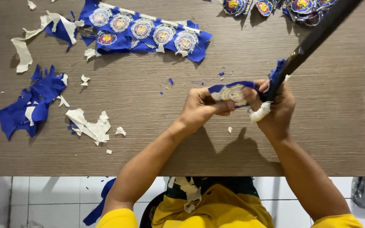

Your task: The person uses shears to trim the edges of a blue fabric patch with a printed emblem. They rotate the patch to cut around its perimeter, then set the trimmed piece aside and clear debris from the table before picking up another patch to continue cutting.

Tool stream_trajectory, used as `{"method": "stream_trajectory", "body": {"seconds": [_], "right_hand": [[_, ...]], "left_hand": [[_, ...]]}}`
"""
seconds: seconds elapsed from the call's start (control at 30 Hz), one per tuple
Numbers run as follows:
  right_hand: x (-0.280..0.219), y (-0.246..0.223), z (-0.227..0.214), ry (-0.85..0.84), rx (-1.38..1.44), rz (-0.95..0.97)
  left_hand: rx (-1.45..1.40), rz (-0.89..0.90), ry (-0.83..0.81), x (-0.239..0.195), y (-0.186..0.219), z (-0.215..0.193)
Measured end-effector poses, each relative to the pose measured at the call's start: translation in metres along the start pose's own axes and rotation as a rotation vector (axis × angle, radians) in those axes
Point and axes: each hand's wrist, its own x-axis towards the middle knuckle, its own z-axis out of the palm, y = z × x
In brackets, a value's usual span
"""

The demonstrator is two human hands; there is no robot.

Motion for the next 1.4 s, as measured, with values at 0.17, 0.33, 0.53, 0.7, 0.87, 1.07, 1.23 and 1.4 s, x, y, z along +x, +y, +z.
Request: {"method": "stream_trajectory", "body": {"seconds": [0.17, 0.33, 0.53, 0.7, 0.87, 1.07, 1.23, 1.4], "right_hand": [[-0.003, -0.003, 0.009, -0.005, 0.038, 0.028], [0.000, -0.005, 0.002, 0.040, 0.051, 0.054], [0.000, 0.015, -0.001, -0.003, 0.141, 0.180], [0.006, -0.019, 0.014, 0.124, 0.174, 0.213], [0.009, 0.009, 0.004, 0.192, 0.245, 0.091], [0.025, -0.001, -0.018, 0.318, 0.372, 0.149], [0.013, -0.005, 0.001, 0.181, 0.347, 0.299], [-0.001, 0.027, 0.005, 0.005, 0.200, 0.392]], "left_hand": [[-0.037, 0.028, 0.067, 0.004, -0.007, -0.007], [-0.076, 0.008, 0.073, 0.007, -0.011, 0.000], [-0.051, -0.049, 0.045, 0.003, -0.020, 0.001], [-0.089, -0.079, 0.057, 0.005, -0.016, 0.006], [-0.035, -0.053, 0.056, 0.004, -0.009, 0.001], [-0.071, -0.074, 0.050, 0.011, -0.007, -0.020], [-0.191, 0.008, 0.181, 0.017, -0.015, -0.003], [-0.164, -0.040, 0.150, 0.008, -0.012, -0.003]]}}
